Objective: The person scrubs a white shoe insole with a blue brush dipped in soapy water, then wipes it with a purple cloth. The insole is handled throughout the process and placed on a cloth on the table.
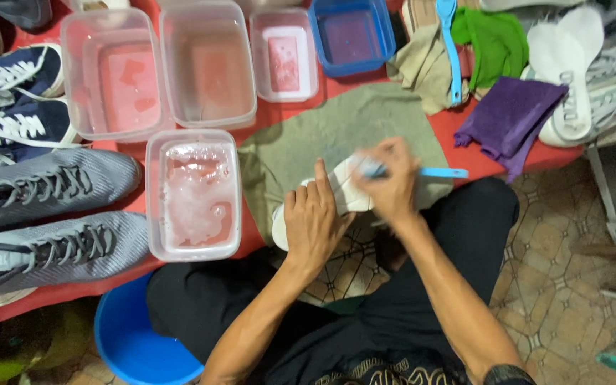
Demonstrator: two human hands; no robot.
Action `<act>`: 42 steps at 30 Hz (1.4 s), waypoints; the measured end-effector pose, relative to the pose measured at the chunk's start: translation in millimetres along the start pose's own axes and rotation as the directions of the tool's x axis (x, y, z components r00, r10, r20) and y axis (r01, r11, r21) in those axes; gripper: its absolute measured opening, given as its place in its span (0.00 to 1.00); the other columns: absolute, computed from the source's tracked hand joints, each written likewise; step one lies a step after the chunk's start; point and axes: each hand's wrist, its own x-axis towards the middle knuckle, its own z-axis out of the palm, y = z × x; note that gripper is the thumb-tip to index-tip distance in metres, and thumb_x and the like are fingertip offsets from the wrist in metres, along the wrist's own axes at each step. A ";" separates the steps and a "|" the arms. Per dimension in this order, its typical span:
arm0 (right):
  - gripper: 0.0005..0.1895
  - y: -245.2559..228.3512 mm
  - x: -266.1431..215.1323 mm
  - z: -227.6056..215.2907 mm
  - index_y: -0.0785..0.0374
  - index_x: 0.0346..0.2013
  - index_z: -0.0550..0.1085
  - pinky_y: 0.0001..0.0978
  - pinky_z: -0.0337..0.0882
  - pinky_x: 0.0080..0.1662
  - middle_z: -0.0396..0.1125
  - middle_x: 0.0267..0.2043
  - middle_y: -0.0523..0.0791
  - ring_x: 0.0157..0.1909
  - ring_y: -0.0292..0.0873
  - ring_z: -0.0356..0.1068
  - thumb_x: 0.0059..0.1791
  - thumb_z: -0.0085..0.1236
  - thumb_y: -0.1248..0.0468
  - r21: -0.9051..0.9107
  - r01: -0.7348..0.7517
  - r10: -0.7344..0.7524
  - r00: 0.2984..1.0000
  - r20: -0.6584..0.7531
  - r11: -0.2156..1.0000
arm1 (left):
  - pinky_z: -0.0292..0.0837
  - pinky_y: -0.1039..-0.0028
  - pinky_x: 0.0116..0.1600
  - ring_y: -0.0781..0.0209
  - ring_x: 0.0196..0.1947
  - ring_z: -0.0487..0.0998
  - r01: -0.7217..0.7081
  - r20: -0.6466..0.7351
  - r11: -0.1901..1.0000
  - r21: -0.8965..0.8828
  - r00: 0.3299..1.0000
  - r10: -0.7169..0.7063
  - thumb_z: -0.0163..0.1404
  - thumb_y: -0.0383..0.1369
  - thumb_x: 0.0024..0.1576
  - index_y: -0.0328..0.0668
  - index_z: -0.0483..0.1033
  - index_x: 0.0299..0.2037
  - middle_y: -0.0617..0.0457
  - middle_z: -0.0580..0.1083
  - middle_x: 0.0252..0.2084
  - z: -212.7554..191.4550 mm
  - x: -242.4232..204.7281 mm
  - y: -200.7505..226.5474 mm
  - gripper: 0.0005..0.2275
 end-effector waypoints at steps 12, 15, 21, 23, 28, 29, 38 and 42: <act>0.17 1.7 0.9 -5.8 0.46 0.39 0.81 0.41 0.65 0.47 0.65 0.43 0.38 0.41 0.50 0.73 0.44 0.71 0.42 -0.194 -0.032 -0.002 0.985 -0.172 0.980 | 0.68 0.67 0.47 0.55 0.33 0.76 0.005 -0.007 1.000 -0.003 1.000 -0.005 0.66 0.59 0.35 0.29 0.62 0.68 0.51 0.74 0.32 5.4 1.3 1.2 0.53; 0.16 -34.8 -13.0 -0.9 0.43 0.38 0.82 0.51 0.63 0.52 0.67 0.44 0.36 0.42 0.49 0.73 0.38 0.74 0.49 -0.066 0.021 -0.019 0.999 0.036 0.998 | 0.67 0.67 0.49 0.56 0.35 0.74 -0.032 0.034 0.999 0.039 0.999 0.030 0.67 0.59 0.30 0.31 0.61 0.69 0.51 0.73 0.34 5.5 -5.1 0.6 0.56; 0.17 -13.7 -5.2 4.3 0.58 0.36 0.81 0.48 0.70 0.44 0.67 0.40 0.50 0.42 0.62 0.72 0.35 0.75 0.60 0.032 -0.044 0.047 0.995 -0.088 0.999 | 0.67 0.68 0.47 0.56 0.33 0.74 -0.011 0.009 0.999 0.034 1.000 0.011 0.66 0.60 0.32 0.31 0.65 0.67 0.52 0.73 0.32 1.8 -2.7 1.6 0.54; 0.17 -7.4 -2.3 5.7 0.61 0.36 0.79 0.46 0.70 0.45 0.67 0.39 0.51 0.42 0.61 0.72 0.37 0.75 0.59 0.090 -0.046 0.054 0.995 -0.079 0.995 | 0.67 0.68 0.47 0.56 0.33 0.74 -0.010 -0.001 0.999 0.037 1.000 0.010 0.66 0.60 0.32 0.31 0.65 0.66 0.52 0.73 0.31 4.5 0.9 1.5 0.53; 0.13 -1.4 -2.8 0.8 0.53 0.39 0.81 0.47 0.68 0.49 0.67 0.42 0.45 0.42 0.59 0.73 0.41 0.72 0.57 -0.069 -0.116 0.106 0.985 -0.135 0.991 | 0.67 0.69 0.47 0.56 0.33 0.75 0.001 0.007 1.000 0.025 1.000 -0.001 0.66 0.59 0.35 0.31 0.65 0.66 0.52 0.73 0.31 -0.1 0.1 2.1 0.51; 0.14 -2.6 -6.2 3.3 0.48 0.39 0.82 0.47 0.66 0.51 0.67 0.42 0.41 0.42 0.54 0.73 0.41 0.73 0.52 -0.033 -0.082 0.079 0.995 -0.068 0.996 | 0.67 0.68 0.48 0.56 0.34 0.75 -0.005 0.007 0.999 0.034 1.000 0.005 0.65 0.60 0.35 0.32 0.65 0.66 0.52 0.73 0.32 1.9 1.7 2.5 0.52; 0.13 -0.3 -13.3 5.0 0.45 0.39 0.82 0.41 0.65 0.52 0.67 0.42 0.39 0.43 0.51 0.73 0.41 0.72 0.52 0.008 -0.105 0.105 0.991 -0.081 0.994 | 0.67 0.68 0.49 0.56 0.35 0.75 -0.015 0.050 0.999 0.034 0.999 0.013 0.66 0.59 0.34 0.32 0.63 0.68 0.52 0.73 0.34 3.0 -4.2 1.8 0.53; 0.15 5.7 -10.6 10.6 0.49 0.38 0.82 0.44 0.65 0.51 0.67 0.41 0.44 0.43 0.54 0.73 0.38 0.74 0.57 0.015 -0.057 0.059 0.993 -0.106 0.998 | 0.68 0.68 0.49 0.56 0.36 0.77 0.001 0.059 1.000 0.026 0.998 -0.003 0.67 0.58 0.33 0.31 0.64 0.67 0.51 0.75 0.34 1.1 -1.6 0.9 0.53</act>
